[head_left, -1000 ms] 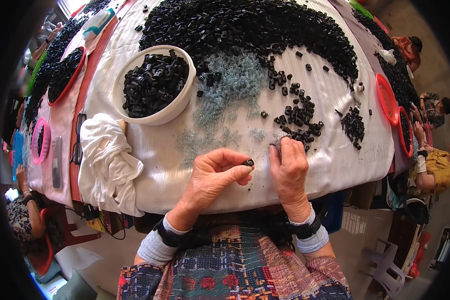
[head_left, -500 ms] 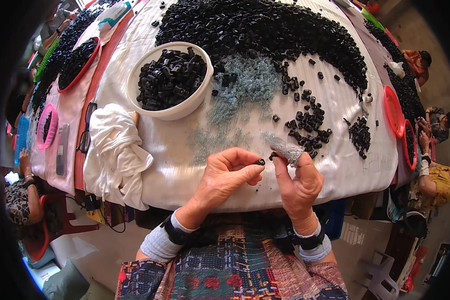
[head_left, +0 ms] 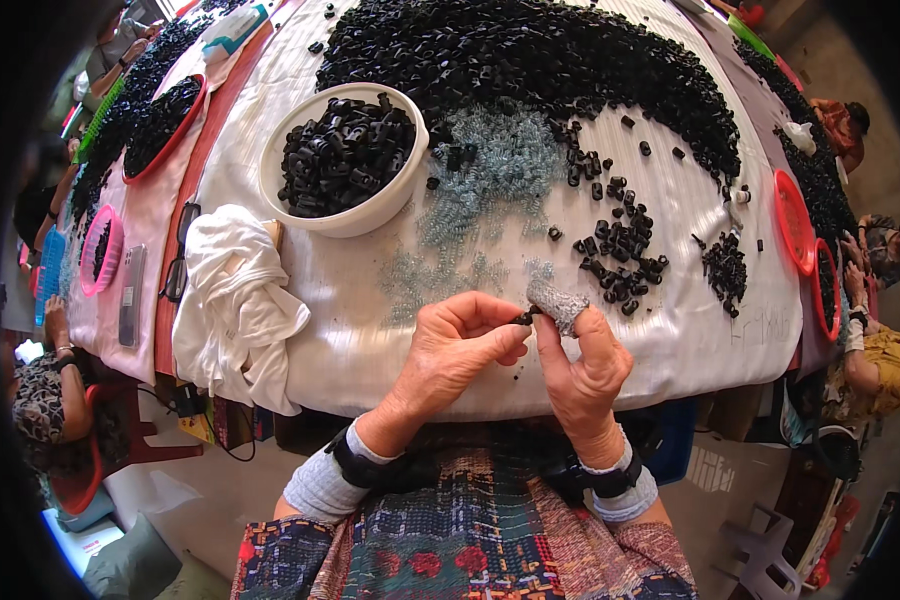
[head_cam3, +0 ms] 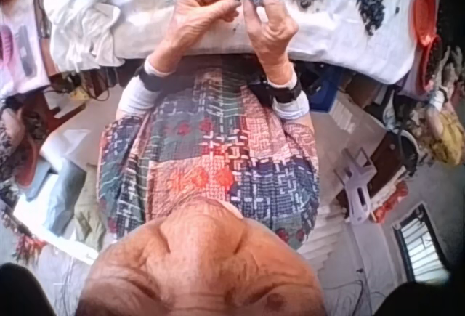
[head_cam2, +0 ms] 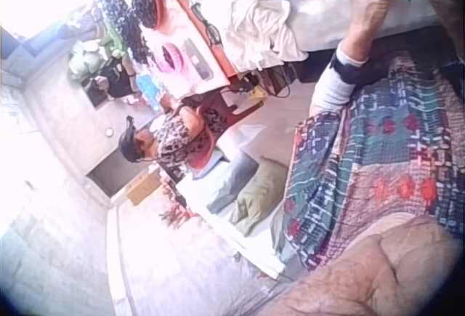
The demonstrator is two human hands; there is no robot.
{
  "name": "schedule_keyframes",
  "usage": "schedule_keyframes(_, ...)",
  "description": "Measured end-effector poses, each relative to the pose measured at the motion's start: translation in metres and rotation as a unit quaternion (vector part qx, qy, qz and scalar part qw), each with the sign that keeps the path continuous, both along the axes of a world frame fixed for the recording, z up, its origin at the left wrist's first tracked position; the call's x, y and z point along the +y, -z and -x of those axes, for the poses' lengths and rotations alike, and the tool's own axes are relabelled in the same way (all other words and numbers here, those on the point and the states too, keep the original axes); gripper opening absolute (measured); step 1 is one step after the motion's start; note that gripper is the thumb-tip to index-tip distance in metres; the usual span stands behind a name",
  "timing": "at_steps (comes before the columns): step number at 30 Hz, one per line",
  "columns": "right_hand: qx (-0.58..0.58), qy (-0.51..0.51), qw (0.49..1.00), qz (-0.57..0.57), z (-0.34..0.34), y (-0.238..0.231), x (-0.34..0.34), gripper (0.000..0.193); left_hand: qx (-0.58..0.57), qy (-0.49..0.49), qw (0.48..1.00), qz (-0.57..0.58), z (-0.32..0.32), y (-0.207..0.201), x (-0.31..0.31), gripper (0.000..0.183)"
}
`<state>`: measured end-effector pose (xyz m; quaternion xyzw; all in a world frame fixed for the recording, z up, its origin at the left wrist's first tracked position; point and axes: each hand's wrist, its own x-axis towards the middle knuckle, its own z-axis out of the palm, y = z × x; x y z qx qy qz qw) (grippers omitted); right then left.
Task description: Manually assemble or sort small black plastic components at a work table.
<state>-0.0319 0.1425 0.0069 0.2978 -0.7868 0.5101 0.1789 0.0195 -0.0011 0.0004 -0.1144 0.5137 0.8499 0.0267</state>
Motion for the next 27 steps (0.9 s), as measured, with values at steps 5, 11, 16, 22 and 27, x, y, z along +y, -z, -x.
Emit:
schedule_keyframes(5,-0.003,0.007,1.000,0.003,-0.001,0.001,0.000,0.025,-0.003,-0.001,1.000,0.008,0.001,-0.002,0.002,0.019)
schedule_keyframes(11,0.008,0.010,1.000,-0.010,-0.001,0.003,0.000,0.024,0.003,-0.007,1.000,0.015,0.001,0.003,0.003,0.019)
schedule_keyframes(16,0.023,0.006,0.999,-0.033,0.001,0.004,0.003,0.025,-0.014,-0.018,1.000,0.018,0.002,-0.004,0.006,0.020)
schedule_keyframes(22,0.042,-0.014,0.997,-0.061,0.002,0.003,0.005,0.027,-0.052,-0.021,0.998,0.035,0.003,-0.008,0.007,0.020)
schedule_keyframes(27,0.064,-0.012,0.995,-0.078,0.000,0.002,0.003,0.026,-0.060,-0.030,0.997,0.041,0.005,-0.009,0.008,0.017)
